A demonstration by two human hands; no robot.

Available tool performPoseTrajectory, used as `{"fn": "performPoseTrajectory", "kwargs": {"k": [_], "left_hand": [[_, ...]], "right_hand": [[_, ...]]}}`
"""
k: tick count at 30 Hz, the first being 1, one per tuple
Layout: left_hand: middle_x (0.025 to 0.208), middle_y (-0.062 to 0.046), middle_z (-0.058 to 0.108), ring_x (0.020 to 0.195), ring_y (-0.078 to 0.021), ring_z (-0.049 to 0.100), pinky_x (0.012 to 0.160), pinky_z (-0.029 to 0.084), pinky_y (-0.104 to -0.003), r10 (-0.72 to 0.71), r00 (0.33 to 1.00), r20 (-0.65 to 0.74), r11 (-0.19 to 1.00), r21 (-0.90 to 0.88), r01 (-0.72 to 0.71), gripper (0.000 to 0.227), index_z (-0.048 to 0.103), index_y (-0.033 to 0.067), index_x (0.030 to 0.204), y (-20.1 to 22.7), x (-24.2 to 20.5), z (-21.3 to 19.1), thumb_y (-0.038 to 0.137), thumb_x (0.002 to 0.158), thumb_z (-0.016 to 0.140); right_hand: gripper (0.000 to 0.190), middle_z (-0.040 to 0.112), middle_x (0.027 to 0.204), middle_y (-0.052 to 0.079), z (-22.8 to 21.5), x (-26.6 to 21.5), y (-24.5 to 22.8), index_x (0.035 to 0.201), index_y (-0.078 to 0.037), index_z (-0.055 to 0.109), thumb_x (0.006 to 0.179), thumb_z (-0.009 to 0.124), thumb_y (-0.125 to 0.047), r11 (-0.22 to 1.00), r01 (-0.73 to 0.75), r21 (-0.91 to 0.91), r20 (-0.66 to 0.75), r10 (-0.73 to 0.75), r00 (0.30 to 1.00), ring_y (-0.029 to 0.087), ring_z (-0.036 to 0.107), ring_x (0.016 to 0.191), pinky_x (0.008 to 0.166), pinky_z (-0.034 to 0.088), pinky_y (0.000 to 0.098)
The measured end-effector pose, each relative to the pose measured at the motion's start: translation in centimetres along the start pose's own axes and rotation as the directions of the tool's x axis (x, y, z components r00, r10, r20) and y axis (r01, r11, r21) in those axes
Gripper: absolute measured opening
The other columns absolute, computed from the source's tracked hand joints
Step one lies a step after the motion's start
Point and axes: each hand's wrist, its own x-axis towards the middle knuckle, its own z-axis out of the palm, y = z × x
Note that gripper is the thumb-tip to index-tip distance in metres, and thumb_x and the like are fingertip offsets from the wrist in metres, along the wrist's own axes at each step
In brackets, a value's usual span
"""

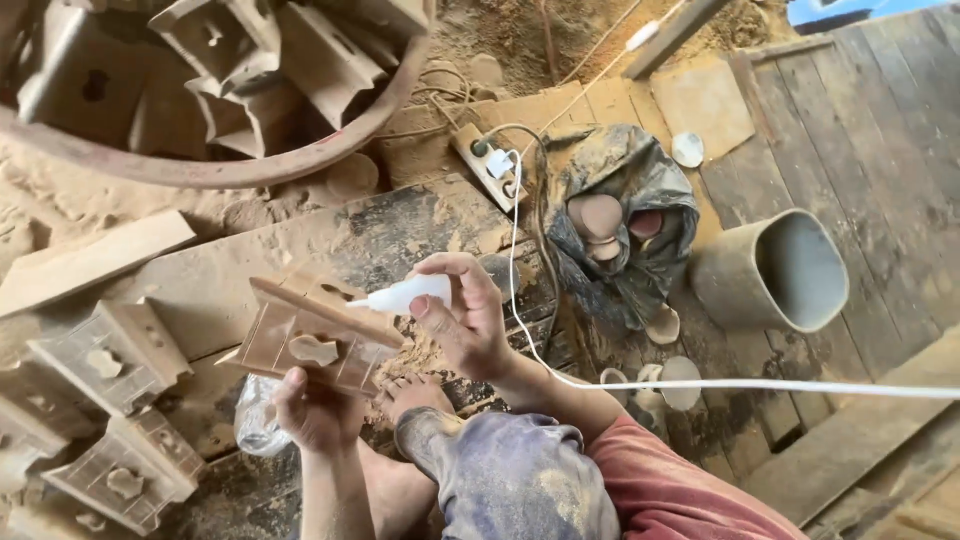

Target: The person sits on the floor and repeatedly applies glue from a small bottle to small wooden pieces, then presses them onto larger wooden components. The person handles the pieces one at a time, placing finished items aside.

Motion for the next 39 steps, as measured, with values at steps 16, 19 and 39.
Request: {"fn": "performPoseTrajectory", "kwargs": {"k": [16, 19, 39], "left_hand": [[0.13, -0.019, 0.058, 0.114, -0.0343, 0.067, 0.085, 0.068, -0.043, 0.004, 0.998, 0.06, 0.993, 0.119, -0.011, 0.069, 0.047, -0.0027, 0.14, 1.9, -0.9, -3.1, -0.004, 0.081, 0.082], [0.134, -0.016, 0.056, 0.127, -0.0309, 0.058, 0.121, 0.044, -0.048, 0.018, 0.999, -0.043, 0.973, 0.229, -0.008, 0.083, 0.044, -0.0025, 0.147, 2.6, -1.6, -4.4, 0.0, 0.072, 0.08], [0.094, -0.026, 0.072, 0.076, -0.0327, 0.076, 0.059, 0.065, -0.05, -0.106, 0.976, -0.188, 0.971, 0.191, 0.143, 0.039, 0.062, -0.0047, 0.114, 3.0, -4.5, -3.5, 0.018, 0.085, 0.073]], "right_hand": [[0.025, 0.062, 0.117, 0.009, -0.8, 0.4, 0.1, 0.125, -0.009, 0.057, 0.102, 0.065, -0.01, 0.996, 0.036, 0.081, -0.054, -0.032, 0.998, 0.016, 0.061, 0.092, 0.074, 0.056, 0.026], [0.024, 0.062, 0.116, 0.009, -0.8, 0.2, 0.1, 0.125, -0.01, 0.057, 0.103, 0.065, -0.013, 0.996, 0.012, 0.092, -0.039, -0.009, 0.999, 0.017, 0.061, 0.092, 0.075, 0.057, 0.0262], [0.023, 0.067, 0.105, 0.019, 1.7, 1.0, -0.5, 0.117, 0.0, 0.051, 0.098, 0.062, -0.007, 0.994, 0.019, 0.108, -0.085, -0.01, 0.996, 0.021, 0.071, 0.09, 0.083, 0.062, 0.0321]]}}
